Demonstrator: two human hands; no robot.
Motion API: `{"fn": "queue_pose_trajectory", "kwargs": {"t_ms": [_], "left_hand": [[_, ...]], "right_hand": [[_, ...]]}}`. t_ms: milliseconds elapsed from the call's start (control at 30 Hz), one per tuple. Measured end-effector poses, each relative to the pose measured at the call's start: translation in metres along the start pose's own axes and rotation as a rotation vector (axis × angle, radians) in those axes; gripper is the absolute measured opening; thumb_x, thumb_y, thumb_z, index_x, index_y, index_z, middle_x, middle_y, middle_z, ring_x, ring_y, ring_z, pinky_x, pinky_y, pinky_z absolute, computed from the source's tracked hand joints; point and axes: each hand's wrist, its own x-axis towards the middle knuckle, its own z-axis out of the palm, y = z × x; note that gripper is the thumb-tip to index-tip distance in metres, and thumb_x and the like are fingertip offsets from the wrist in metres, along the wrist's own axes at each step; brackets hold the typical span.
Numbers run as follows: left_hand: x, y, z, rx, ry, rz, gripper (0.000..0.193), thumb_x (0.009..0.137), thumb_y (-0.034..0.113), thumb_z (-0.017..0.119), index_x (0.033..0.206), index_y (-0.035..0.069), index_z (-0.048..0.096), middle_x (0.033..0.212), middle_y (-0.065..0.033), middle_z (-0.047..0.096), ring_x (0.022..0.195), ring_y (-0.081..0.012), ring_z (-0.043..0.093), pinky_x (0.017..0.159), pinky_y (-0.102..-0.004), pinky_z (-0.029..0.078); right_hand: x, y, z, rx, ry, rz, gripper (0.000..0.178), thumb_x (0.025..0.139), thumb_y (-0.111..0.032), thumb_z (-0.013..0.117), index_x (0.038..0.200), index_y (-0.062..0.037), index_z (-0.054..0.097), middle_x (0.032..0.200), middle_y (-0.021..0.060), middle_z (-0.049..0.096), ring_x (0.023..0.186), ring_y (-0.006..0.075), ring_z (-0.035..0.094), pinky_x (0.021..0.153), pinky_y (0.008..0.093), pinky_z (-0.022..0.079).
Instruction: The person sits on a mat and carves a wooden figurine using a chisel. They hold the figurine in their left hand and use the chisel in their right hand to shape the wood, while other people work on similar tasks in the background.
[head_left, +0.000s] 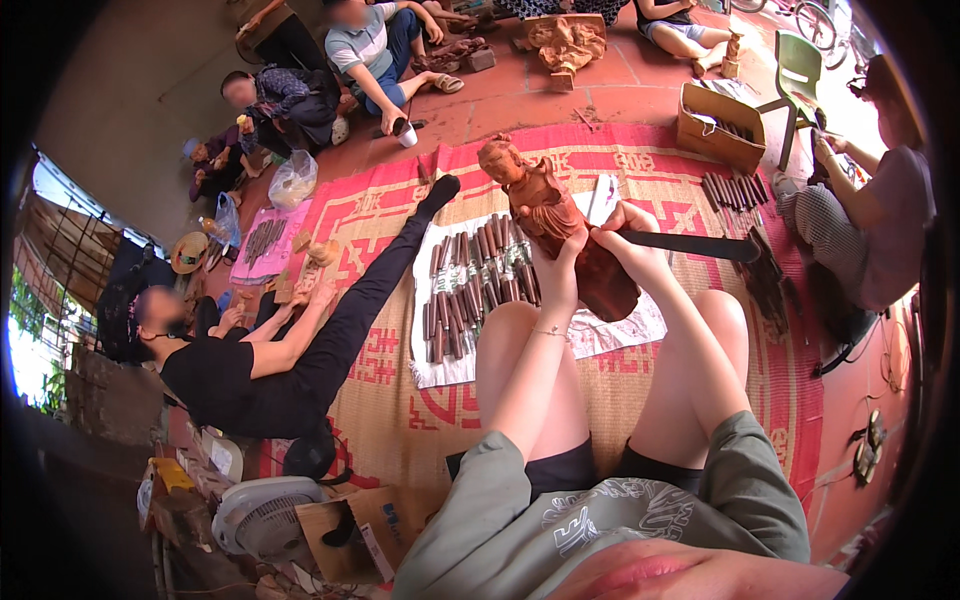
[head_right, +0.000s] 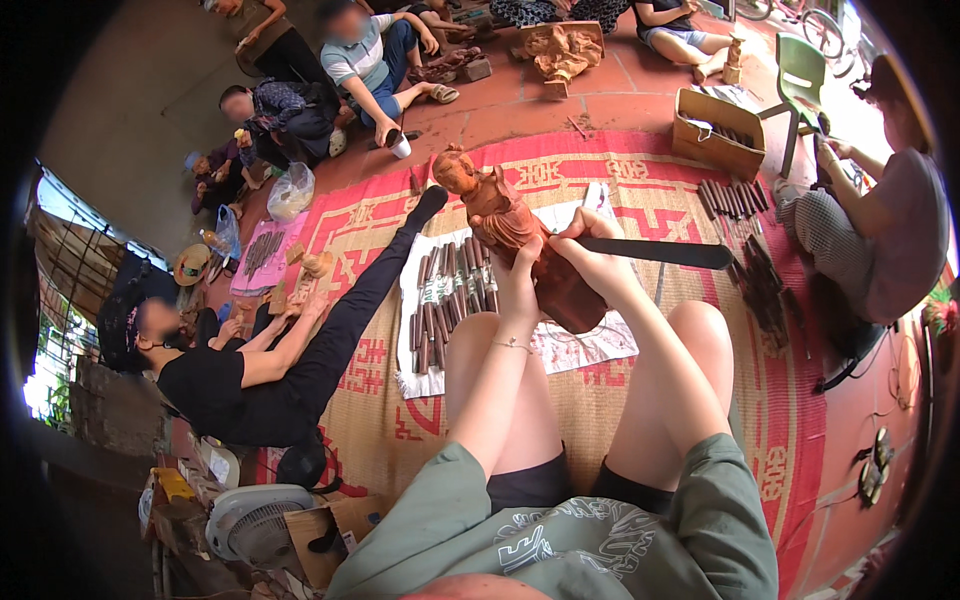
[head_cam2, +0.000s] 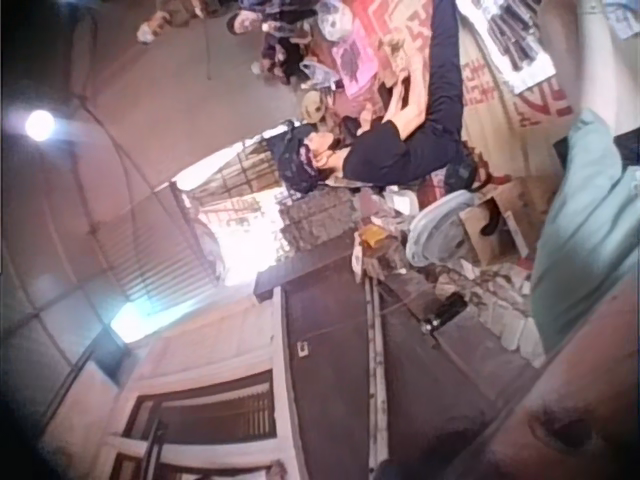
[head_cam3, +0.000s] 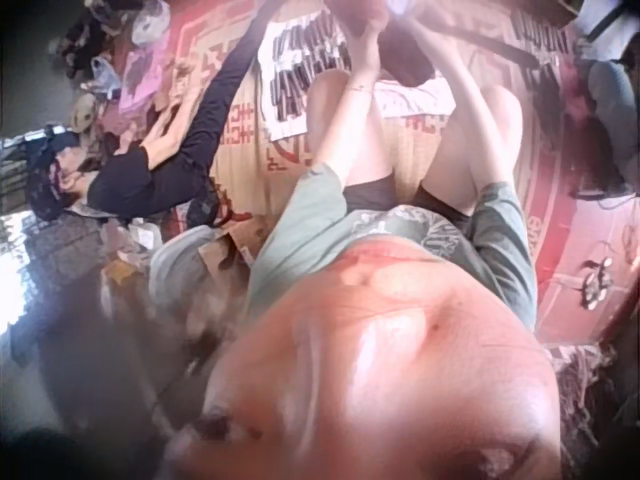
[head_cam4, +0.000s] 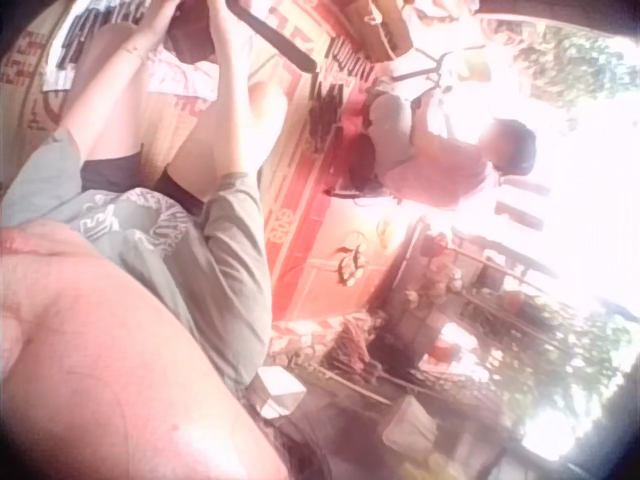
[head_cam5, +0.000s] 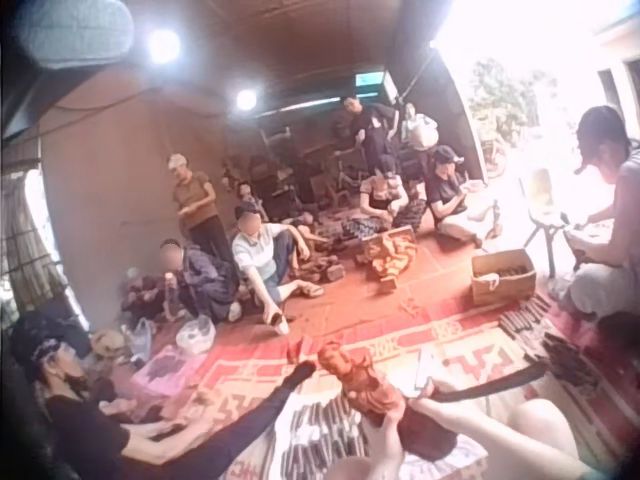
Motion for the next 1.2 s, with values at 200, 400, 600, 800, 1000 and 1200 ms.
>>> {"fn": "queue_pose_trajectory", "kwargs": {"t_ms": [200,400,600,800,1000,1200], "left_hand": [[0.003,-0.014,-0.006,-0.009,0.039,-0.061,0.058,0.078,0.017,0.067,0.125,0.002,0.038,0.111,-0.0051,0.05,0.099,-0.0137,0.049,0.09,-0.0276,0.038],[0.001,-0.013,-0.004,0.016,0.05,-0.065,0.057,0.078,0.018,0.067,0.124,0.001,0.038,0.11,-0.0058,0.051,0.098,-0.0138,0.049,0.089,-0.0272,0.039],[0.001,-0.01,0.0,-0.194,0.105,-0.126,0.06,0.079,0.022,0.066,0.126,0.002,0.036,0.114,-0.0072,0.048,0.1,-0.0152,0.05,0.088,-0.0289,0.041],[0.008,-0.017,-0.011,-0.163,0.056,-0.114,0.054,0.082,0.024,0.062,0.126,0.005,0.038,0.112,-0.0065,0.049,0.1,-0.0162,0.051,0.087,-0.0308,0.043],[0.007,-0.008,-0.007,-0.117,0.051,-0.044,0.051,0.083,0.025,0.06,0.126,0.009,0.038,0.113,-0.0064,0.048,0.103,-0.0186,0.051,0.086,-0.0336,0.045],[0.005,-0.003,-0.006,-0.091,0.063,-0.007,0.055,0.081,0.02,0.062,0.127,0.007,0.037,0.118,-0.0068,0.047,0.105,-0.0185,0.05,0.09,-0.0339,0.043]], "right_hand": [[0.005,-0.002,-0.009,0.026,-0.116,-0.012,0.01,0.073,-0.004,0.057,0.068,-0.0013,0.048,0.064,0.0007,0.052,0.065,0.0067,0.049,0.06,0.022,0.039],[0.002,-0.009,-0.009,0.112,-0.044,0.092,0.006,0.073,-0.003,0.055,0.074,-0.0012,0.049,0.067,0.0027,0.055,0.064,0.0072,0.052,0.057,0.0208,0.04],[0.007,0.0,-0.007,0.045,-0.042,-0.035,0.013,0.072,-0.005,0.061,0.07,-0.003,0.048,0.067,0.0008,0.055,0.064,0.0063,0.051,0.059,0.0217,0.041],[0.007,0.0,0.0,0.143,-0.026,-0.008,0.015,0.073,-0.004,0.063,0.07,-0.004,0.048,0.071,0.002,0.058,0.068,0.0072,0.053,0.063,0.0221,0.043],[0.009,-0.001,0.003,0.207,0.004,0.013,0.012,0.072,0.0,0.058,0.066,-0.0031,0.048,0.066,0.0031,0.055,0.063,0.0084,0.051,0.062,0.0226,0.042],[0.007,0.008,0.007,0.195,0.059,-0.059,0.013,0.073,-0.001,0.056,0.066,-0.0036,0.046,0.062,0.002,0.053,0.06,0.0068,0.05,0.057,0.0217,0.041]]}}
